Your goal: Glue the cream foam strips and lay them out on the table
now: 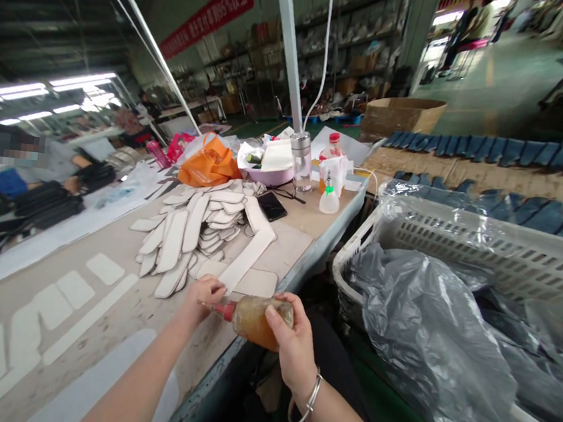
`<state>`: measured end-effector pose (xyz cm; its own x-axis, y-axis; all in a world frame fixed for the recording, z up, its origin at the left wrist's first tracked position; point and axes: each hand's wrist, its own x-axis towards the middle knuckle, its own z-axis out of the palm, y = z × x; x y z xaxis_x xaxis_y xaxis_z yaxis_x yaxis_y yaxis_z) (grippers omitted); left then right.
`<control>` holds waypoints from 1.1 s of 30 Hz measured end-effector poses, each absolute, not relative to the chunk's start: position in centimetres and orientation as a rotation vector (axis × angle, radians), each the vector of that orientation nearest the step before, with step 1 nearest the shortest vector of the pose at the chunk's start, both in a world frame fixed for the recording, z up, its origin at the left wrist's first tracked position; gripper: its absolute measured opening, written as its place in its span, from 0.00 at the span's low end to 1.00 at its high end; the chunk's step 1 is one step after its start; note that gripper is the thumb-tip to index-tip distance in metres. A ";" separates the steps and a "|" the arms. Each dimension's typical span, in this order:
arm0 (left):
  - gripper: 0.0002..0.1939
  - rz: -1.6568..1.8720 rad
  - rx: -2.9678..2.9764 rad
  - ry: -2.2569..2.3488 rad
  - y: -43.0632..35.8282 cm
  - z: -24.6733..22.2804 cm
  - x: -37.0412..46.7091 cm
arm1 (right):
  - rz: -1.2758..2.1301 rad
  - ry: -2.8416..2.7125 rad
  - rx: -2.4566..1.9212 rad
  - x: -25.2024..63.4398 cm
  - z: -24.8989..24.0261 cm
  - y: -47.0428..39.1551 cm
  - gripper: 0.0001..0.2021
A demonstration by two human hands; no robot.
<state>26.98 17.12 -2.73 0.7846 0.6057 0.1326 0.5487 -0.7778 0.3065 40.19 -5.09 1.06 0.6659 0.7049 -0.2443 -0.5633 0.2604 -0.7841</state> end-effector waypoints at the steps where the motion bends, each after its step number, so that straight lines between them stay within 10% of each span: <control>1: 0.09 0.319 2.734 0.907 17.1 -2.7 27.1 | 0.863 -0.171 -0.984 40.3 1.0 -5.1 0.17; 18: 0.04 0.644 2.835 1.065 9.6 3.8 15.3 | 0.868 -0.251 -0.958 39.7 0.2 -5.7 0.17; 33: 0.07 0.594 2.698 1.201 -0.4 0.0 2.0 | 0.723 -1.084 -1.319 32.1 -0.2 -4.9 0.15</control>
<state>2.02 -0.42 -0.04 0.6059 0.7366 0.3006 0.6858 -0.6751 0.2720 32.11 -4.92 -0.22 0.3681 0.9066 0.2063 0.1576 0.1578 -0.9748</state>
